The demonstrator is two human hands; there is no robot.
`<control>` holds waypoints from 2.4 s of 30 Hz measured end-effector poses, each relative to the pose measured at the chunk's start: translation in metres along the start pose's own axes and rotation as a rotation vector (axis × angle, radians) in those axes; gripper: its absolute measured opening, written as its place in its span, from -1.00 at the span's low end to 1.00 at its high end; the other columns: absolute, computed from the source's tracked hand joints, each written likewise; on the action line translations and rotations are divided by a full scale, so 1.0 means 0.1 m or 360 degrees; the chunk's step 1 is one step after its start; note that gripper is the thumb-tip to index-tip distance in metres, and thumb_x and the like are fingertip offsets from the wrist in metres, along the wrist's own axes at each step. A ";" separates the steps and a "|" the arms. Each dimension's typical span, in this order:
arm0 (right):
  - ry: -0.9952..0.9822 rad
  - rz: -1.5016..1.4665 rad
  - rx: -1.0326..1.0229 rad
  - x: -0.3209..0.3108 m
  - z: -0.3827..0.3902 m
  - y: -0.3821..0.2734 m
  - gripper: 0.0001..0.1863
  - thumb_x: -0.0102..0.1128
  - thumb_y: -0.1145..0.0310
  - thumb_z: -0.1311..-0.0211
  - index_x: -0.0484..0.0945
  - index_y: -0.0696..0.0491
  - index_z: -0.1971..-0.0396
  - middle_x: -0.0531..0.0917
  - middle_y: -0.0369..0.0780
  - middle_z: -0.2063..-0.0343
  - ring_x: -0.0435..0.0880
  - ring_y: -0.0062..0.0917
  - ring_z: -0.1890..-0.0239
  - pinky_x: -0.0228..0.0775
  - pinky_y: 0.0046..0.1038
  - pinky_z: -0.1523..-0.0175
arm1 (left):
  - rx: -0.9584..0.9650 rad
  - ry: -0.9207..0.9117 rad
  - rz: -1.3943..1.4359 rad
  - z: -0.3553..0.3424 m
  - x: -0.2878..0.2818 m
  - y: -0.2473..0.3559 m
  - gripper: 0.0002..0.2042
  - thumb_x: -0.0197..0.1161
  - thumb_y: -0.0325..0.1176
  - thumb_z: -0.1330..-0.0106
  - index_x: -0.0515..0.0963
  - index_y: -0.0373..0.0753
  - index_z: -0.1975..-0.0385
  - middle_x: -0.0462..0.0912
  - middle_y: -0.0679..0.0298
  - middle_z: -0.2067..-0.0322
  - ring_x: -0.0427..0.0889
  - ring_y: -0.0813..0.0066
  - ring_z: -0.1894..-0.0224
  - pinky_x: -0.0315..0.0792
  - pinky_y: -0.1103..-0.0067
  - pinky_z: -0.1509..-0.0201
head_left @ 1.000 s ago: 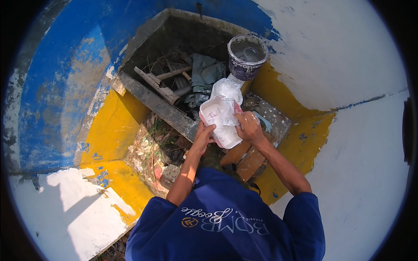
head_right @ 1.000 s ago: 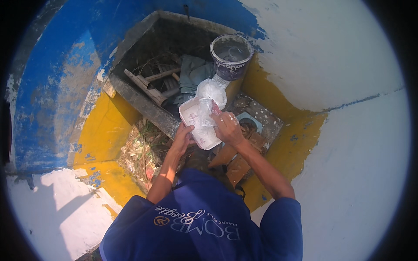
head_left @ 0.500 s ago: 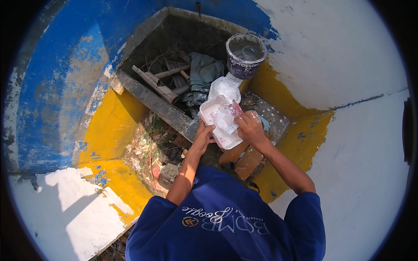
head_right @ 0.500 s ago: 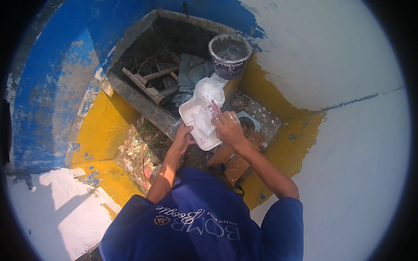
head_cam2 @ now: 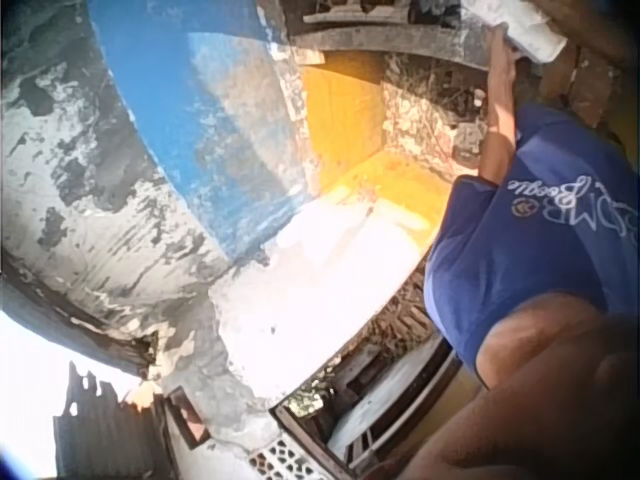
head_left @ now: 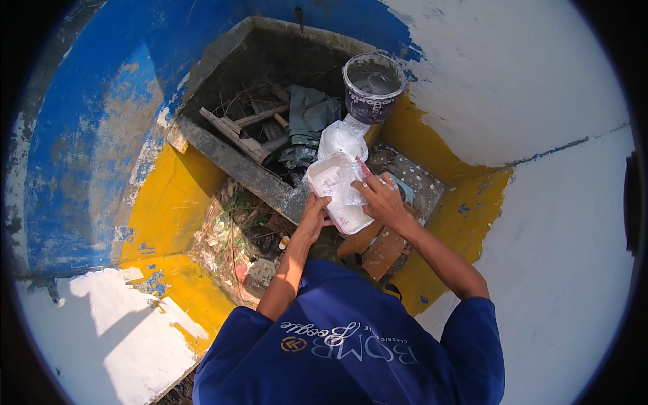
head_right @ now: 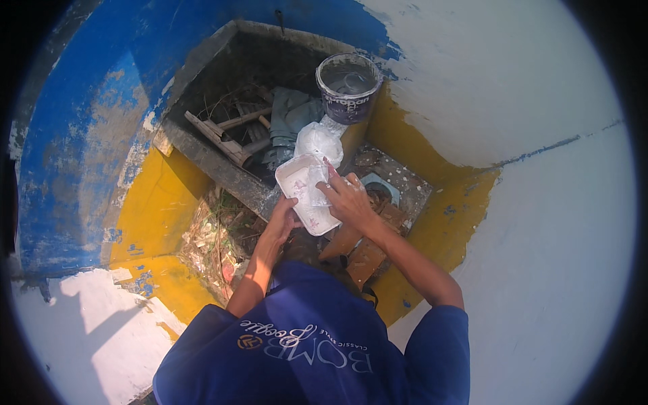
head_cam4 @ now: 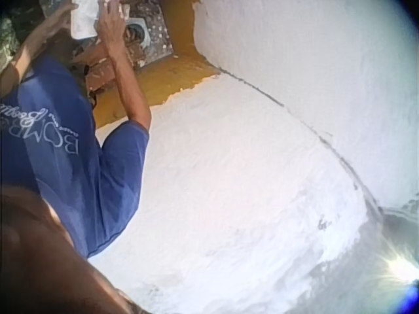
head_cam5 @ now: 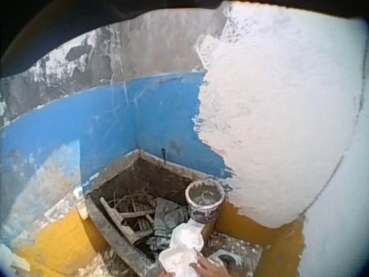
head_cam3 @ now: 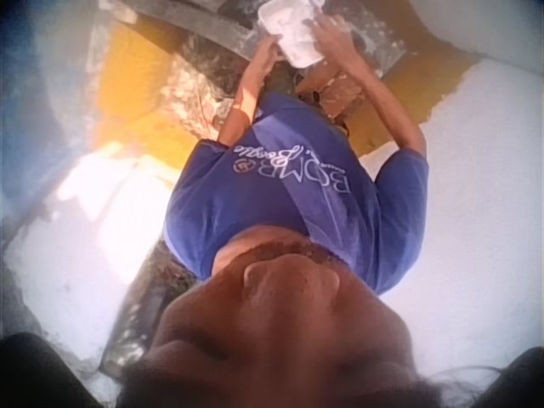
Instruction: The person applies white wall filler to a wall using a putty knife and mixes additional filler with water in a small plastic container.
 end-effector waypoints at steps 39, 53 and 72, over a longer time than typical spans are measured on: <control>0.0620 0.0188 -0.0452 -0.43 -0.03 -0.09 -0.77 0.33 0.35 0.32 0.44 -0.03 0.62 0.52 -0.29 0.43 0.52 -0.43 0.33 0.13 -0.31 0.08 | 0.0106 -0.0242 0.0250 -0.04 0.24 -0.04 -0.31 0.15 -0.21 -0.27 0.00 -0.12 -0.37 0.34 0.12 -0.24 0.48 0.11 -0.19 0.54 0.11 -0.07; 0.0381 -0.0077 -0.0080 -0.10 -0.10 0.15 -0.71 0.30 0.48 0.35 0.55 0.04 0.45 0.49 -0.25 0.44 0.52 -0.37 0.38 0.26 -0.30 0.17 | -0.0037 -0.0130 0.0211 -0.12 -0.03 -0.18 -0.28 0.13 -0.25 -0.26 -0.06 -0.08 -0.39 0.29 0.09 -0.26 0.47 0.02 -0.18 0.51 0.05 -0.04; -0.0534 -0.0026 0.0726 1.96 -0.52 1.29 -0.66 0.03 0.58 -0.11 0.56 0.08 0.08 0.44 -0.05 0.01 0.68 -0.09 0.28 0.55 -0.13 0.15 | -0.0114 0.0114 0.0287 0.06 -1.06 -0.60 -0.27 0.12 -0.31 -0.25 -0.07 -0.17 -0.41 0.28 0.07 -0.28 0.41 0.12 -0.26 0.51 0.09 -0.12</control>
Point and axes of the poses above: each hand's wrist, its own z-axis away from the middle knuckle, its own x-axis out of the palm, y = z × x, the point moved 8 cm from there along -z, towards the middle knuckle
